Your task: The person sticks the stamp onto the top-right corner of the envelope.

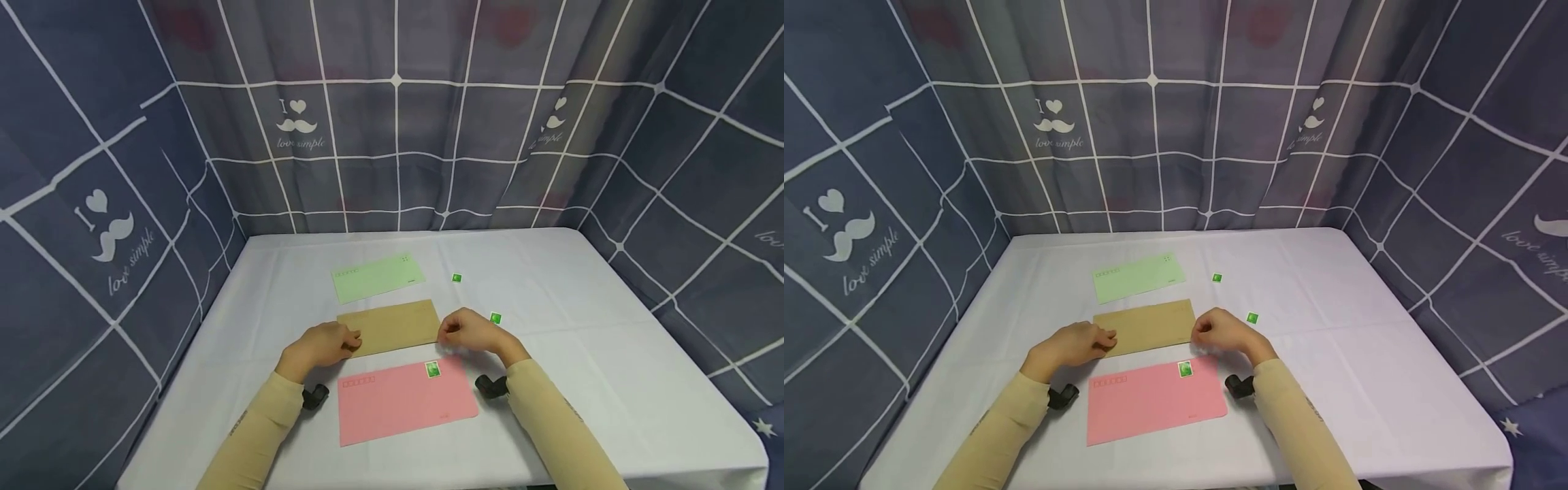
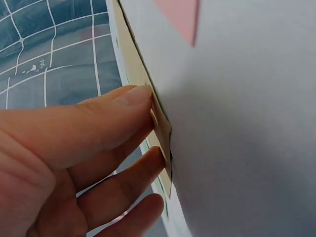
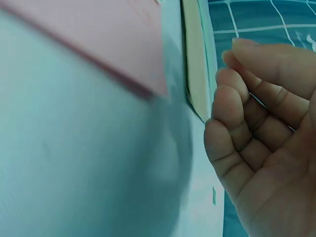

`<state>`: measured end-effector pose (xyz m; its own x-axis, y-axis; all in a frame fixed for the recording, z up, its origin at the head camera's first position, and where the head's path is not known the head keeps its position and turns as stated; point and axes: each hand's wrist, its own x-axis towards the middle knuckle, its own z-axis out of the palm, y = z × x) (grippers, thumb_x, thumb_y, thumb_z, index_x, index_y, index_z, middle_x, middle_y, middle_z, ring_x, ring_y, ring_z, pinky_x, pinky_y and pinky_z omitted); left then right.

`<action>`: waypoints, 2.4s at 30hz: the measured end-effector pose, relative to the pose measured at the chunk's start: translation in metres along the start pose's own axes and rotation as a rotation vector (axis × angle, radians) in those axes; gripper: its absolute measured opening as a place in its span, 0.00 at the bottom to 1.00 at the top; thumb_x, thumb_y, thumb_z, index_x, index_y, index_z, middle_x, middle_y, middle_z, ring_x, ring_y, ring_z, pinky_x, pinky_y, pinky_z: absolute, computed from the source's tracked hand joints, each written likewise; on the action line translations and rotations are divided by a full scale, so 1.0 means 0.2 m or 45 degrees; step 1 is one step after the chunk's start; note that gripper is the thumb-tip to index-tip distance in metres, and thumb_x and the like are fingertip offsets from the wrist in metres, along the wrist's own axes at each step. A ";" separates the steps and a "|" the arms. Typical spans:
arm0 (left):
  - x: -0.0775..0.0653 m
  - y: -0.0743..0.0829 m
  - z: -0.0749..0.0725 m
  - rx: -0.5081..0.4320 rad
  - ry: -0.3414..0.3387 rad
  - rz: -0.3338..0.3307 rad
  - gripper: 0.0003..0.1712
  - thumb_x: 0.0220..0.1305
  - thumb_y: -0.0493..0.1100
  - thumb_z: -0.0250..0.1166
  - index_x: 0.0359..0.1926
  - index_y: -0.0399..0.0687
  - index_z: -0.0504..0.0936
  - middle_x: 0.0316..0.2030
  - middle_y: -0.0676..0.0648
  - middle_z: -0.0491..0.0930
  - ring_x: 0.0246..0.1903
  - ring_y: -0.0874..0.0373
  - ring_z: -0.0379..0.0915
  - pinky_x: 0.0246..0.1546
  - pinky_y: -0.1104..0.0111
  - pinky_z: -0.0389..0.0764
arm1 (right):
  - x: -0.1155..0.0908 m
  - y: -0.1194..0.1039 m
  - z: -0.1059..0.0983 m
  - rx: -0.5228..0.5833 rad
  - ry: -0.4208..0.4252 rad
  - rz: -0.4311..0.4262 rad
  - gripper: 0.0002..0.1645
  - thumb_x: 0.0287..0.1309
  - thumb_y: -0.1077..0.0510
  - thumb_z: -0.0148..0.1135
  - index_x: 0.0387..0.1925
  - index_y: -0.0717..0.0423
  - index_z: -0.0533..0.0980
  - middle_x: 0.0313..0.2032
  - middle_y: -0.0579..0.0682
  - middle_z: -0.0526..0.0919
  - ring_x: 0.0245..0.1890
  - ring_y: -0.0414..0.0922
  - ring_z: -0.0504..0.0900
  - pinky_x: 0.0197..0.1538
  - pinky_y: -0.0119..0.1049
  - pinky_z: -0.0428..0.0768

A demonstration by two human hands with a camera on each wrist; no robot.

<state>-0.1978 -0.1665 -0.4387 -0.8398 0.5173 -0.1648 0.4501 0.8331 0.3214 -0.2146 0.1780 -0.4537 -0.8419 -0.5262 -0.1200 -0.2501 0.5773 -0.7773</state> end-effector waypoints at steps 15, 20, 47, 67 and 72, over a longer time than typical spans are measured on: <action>-0.05 -0.05 0.00 0.010 0.040 0.049 0.19 0.69 0.44 0.65 0.59 0.49 0.83 0.65 0.46 0.77 0.64 0.43 0.73 0.63 0.49 0.75 | -0.14 0.13 -0.21 -0.112 0.455 0.209 0.15 0.67 0.57 0.61 0.48 0.62 0.84 0.48 0.58 0.87 0.48 0.50 0.83 0.49 0.43 0.81; -0.04 -0.06 0.02 -0.022 0.034 0.054 0.20 0.66 0.43 0.67 0.59 0.49 0.83 0.66 0.48 0.76 0.67 0.43 0.71 0.65 0.48 0.73 | -0.16 0.18 -0.24 -0.097 0.534 0.307 0.17 0.69 0.55 0.60 0.51 0.63 0.82 0.47 0.58 0.87 0.47 0.51 0.83 0.48 0.43 0.82; -0.02 -0.06 0.05 -0.064 0.046 0.040 0.20 0.63 0.44 0.70 0.56 0.50 0.85 0.65 0.47 0.76 0.67 0.43 0.71 0.66 0.48 0.72 | -0.22 0.30 -0.29 -0.202 0.617 0.478 0.18 0.64 0.58 0.63 0.48 0.69 0.81 0.44 0.65 0.85 0.44 0.57 0.83 0.44 0.47 0.82; -0.01 -0.05 0.05 -0.049 0.046 0.043 0.20 0.63 0.44 0.70 0.57 0.50 0.85 0.66 0.47 0.76 0.67 0.44 0.71 0.66 0.49 0.72 | -0.21 0.35 -0.30 -0.176 0.589 0.529 0.13 0.61 0.58 0.66 0.40 0.66 0.83 0.37 0.59 0.86 0.36 0.49 0.80 0.37 0.39 0.79; -0.01 -0.05 0.04 -0.059 0.056 0.042 0.20 0.63 0.44 0.70 0.57 0.50 0.85 0.65 0.47 0.76 0.67 0.45 0.71 0.66 0.50 0.72 | -0.19 0.34 -0.31 -0.158 0.580 0.554 0.12 0.61 0.58 0.66 0.38 0.65 0.83 0.35 0.57 0.85 0.34 0.48 0.78 0.36 0.36 0.77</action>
<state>-0.1980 -0.1741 -0.4495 -0.8376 0.5346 -0.1123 0.4644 0.8052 0.3687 -0.2284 0.2762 -0.4632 -0.9908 0.0750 -0.1125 0.1298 0.7608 -0.6359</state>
